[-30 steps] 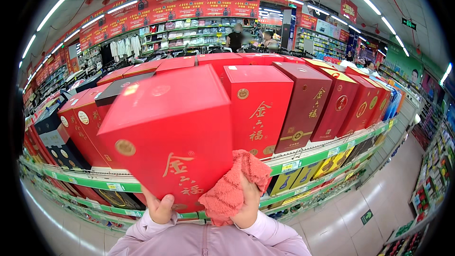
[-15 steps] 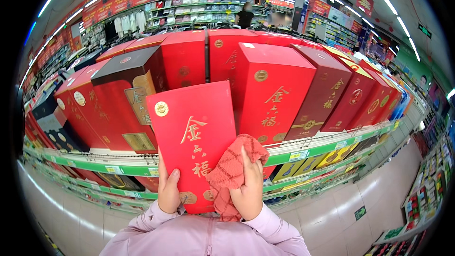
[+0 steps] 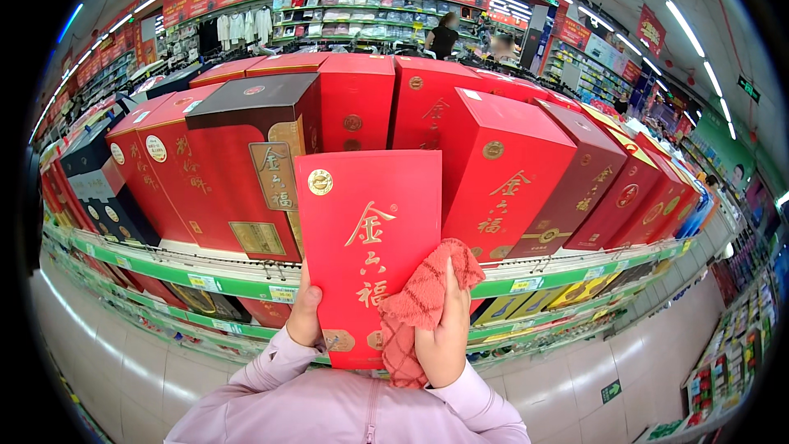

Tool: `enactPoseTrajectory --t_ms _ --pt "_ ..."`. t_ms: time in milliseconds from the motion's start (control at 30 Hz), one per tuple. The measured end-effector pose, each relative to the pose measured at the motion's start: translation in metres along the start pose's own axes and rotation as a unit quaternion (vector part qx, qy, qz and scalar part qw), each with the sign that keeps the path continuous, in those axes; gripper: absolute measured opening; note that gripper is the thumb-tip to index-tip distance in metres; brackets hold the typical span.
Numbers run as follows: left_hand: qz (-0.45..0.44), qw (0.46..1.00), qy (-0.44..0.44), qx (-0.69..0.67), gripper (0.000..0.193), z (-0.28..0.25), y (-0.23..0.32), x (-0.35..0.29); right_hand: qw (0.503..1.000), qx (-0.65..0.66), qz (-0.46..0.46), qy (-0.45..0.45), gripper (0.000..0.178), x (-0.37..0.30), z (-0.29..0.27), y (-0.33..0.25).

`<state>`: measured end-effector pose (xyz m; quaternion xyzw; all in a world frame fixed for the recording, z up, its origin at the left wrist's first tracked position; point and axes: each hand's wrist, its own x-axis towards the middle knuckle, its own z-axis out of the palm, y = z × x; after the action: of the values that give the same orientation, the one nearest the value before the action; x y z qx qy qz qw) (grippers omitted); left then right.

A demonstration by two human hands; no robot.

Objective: The person wipes the surfaces of red gift boxes on a supermarket shelf using a pink cloth. They pick up individual boxes, wipe them on multiple sides, and place them back on the shelf in sequence.

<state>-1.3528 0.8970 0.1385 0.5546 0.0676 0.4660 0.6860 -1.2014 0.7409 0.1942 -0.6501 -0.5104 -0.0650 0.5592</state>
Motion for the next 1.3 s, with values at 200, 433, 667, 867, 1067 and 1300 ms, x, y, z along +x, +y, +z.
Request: enactPoseTrajectory --t_ms 200,433,667,867,1067,1300 --pt "0.024 0.999 0.032 -0.03 0.105 0.011 0.004 0.006 0.975 -0.183 -0.114 -0.046 0.086 0.023 -0.005 -0.02" --pt "0.013 0.998 0.049 -0.035 0.093 0.008 -0.001 0.008 0.847 -0.233 -0.205 -0.432 0.068 0.005 0.009 -0.033" --pt "-0.018 0.996 0.056 -0.061 0.086 0.009 0.009 0.01 0.919 -0.235 -0.229 -0.219 0.083 0.131 -0.001 -0.049" --pt "-0.033 0.993 0.06 -0.097 0.087 0.005 -0.002 0.008 0.876 -0.309 -0.304 -0.21 0.076 0.076 0.03 -0.057" --pt "-0.016 0.995 0.039 -0.087 0.062 0.0 -0.014 0.01 0.863 -0.236 -0.308 -0.324 0.052 0.067 0.03 -0.064" --pt "-0.074 0.989 0.048 -0.117 0.085 0.003 0.014 0.002 0.879 -0.236 -0.367 -0.194 0.068 0.151 0.047 -0.071"
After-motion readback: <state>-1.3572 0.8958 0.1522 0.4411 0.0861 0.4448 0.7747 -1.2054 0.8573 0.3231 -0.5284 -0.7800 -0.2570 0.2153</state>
